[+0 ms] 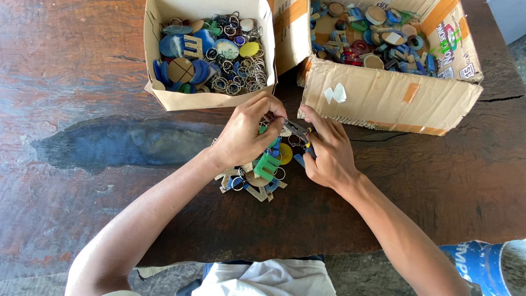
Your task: The person is assembling keychains by hand, using pliers to open and close metal rings and attach letter-shaped pieces and other charms.
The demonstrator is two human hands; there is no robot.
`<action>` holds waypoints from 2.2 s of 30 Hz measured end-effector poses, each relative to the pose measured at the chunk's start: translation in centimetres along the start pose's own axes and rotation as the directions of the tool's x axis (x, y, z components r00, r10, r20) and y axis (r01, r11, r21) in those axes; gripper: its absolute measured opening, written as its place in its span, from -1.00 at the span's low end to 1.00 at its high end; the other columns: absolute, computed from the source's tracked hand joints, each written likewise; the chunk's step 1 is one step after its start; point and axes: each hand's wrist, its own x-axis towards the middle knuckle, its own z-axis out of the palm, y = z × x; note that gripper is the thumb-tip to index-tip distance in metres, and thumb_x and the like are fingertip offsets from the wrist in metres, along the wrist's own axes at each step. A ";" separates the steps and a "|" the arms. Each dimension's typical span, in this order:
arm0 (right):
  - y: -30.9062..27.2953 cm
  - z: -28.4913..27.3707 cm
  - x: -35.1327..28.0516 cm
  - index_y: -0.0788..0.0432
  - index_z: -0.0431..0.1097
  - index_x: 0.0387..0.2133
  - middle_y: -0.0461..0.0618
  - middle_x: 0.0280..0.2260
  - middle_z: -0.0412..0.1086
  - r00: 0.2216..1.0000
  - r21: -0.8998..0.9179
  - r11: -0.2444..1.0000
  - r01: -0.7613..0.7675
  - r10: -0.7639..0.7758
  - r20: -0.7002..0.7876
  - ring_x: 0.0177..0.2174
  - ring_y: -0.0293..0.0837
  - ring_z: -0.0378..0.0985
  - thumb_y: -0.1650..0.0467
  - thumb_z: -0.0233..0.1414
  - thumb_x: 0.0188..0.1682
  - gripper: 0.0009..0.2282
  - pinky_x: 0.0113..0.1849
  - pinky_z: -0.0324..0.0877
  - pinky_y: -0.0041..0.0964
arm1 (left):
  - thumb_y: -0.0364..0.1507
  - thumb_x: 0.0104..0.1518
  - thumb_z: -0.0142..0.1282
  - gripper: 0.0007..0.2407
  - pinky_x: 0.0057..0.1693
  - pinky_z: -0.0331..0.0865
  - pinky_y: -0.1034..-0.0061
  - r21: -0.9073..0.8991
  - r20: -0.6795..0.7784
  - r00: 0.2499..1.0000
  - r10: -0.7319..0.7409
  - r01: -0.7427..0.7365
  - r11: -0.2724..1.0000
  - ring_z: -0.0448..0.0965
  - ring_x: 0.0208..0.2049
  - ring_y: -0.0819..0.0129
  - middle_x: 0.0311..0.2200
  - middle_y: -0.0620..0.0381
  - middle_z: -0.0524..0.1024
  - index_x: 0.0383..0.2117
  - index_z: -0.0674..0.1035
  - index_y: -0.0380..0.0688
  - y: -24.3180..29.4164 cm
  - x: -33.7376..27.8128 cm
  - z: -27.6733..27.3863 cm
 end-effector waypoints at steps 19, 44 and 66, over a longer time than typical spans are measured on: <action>0.7 1.0 -0.7 0.38 0.43 -0.61 0.27 0.21 0.29 0.998 -0.067 0.998 -0.009 0.005 -0.065 -0.05 0.10 0.54 0.51 0.06 -0.39 -0.89 0.02 0.29 0.02 | -0.62 0.20 0.08 -0.95 -0.11 0.54 0.31 -0.003 -0.057 0.998 -0.011 0.011 1.000 0.60 -0.29 0.11 -0.31 -0.03 0.49 -0.27 0.53 -0.26 0.7 -0.6 1.2; 0.0 2.7 -2.5 0.06 0.30 -0.77 -0.14 -0.60 0.18 0.986 0.569 0.818 -0.084 0.150 -0.070 -0.71 -0.06 0.31 0.62 -0.10 -0.25 -0.77 -0.58 0.30 -0.30 | -0.59 0.16 0.09 -0.97 -0.25 0.47 0.39 -0.064 -0.050 0.991 -0.126 0.122 0.990 0.57 -0.43 0.19 -0.41 -0.01 0.50 -0.34 0.56 -0.25 1.4 -0.4 1.4; 0.1 0.6 -0.2 0.19 0.56 -0.23 0.12 -0.18 0.47 0.985 0.450 0.888 -0.092 0.147 -0.088 -0.22 0.21 0.56 0.65 -0.08 -0.20 -0.66 -0.15 0.41 0.06 | -0.39 0.08 0.12 -0.85 -0.23 0.51 0.12 0.355 0.293 0.778 -0.556 0.451 0.819 0.66 -0.36 -0.11 -0.45 -0.07 0.58 -0.48 0.59 -0.24 -0.8 0.3 -0.8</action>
